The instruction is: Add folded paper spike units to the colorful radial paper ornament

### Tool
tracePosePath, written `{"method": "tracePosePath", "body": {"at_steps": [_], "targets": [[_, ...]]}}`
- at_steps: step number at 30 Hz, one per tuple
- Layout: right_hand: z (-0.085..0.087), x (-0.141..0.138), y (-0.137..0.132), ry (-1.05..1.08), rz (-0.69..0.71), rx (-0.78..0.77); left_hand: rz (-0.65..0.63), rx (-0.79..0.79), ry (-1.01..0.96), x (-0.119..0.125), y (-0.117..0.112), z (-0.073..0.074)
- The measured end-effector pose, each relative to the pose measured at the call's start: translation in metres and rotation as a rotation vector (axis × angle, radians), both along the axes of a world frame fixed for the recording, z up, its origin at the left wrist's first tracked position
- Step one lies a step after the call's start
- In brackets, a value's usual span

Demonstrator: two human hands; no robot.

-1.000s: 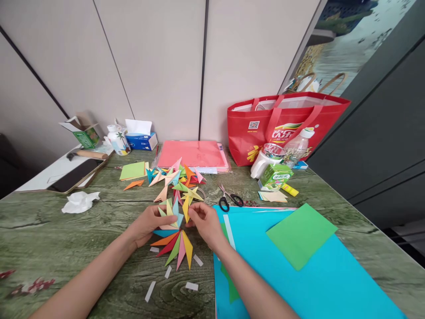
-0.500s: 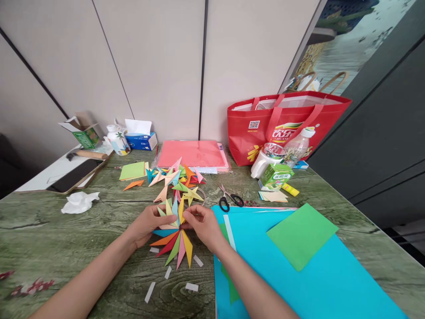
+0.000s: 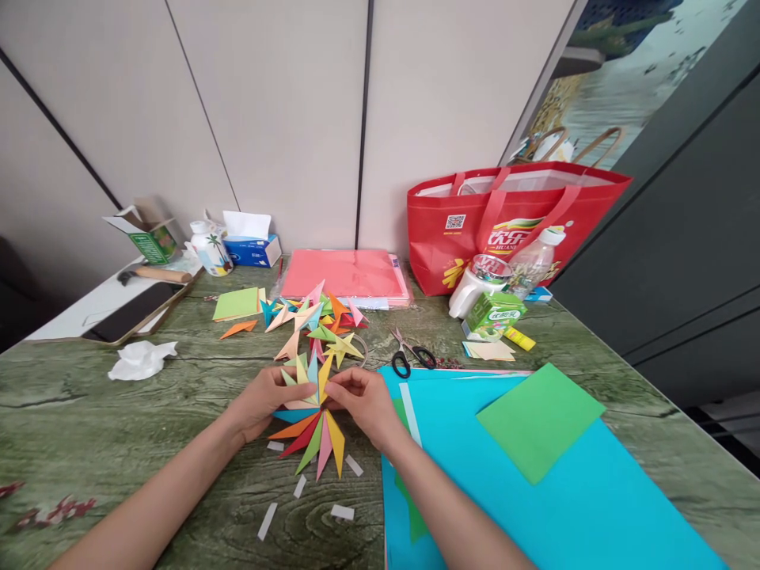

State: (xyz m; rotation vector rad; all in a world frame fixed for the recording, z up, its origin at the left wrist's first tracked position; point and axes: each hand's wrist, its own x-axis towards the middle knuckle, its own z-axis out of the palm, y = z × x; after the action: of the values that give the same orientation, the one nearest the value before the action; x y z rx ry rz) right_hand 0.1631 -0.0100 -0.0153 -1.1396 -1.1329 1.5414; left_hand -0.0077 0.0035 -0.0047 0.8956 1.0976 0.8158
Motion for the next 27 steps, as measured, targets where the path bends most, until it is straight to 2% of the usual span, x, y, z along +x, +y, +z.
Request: {"method": "tracePosePath", "body": {"at_steps": [12, 23, 27], "targets": [[0.0018, -0.0016, -0.0008, -0.028, -0.012, 0.049, -0.009, -0.017, 0.001, 0.0009, -0.0009, 0.0008], [0.005, -0.0049, -0.0038, -0.034, -0.061, 0.027, 0.006, 0.001, 0.062, 0.0008, -0.0014, 0.0008], [0.0056, -0.0054, -0.0044, -0.035, -0.07, 0.029, 0.006, -0.025, 0.03, 0.0015, -0.002, 0.0013]]}}
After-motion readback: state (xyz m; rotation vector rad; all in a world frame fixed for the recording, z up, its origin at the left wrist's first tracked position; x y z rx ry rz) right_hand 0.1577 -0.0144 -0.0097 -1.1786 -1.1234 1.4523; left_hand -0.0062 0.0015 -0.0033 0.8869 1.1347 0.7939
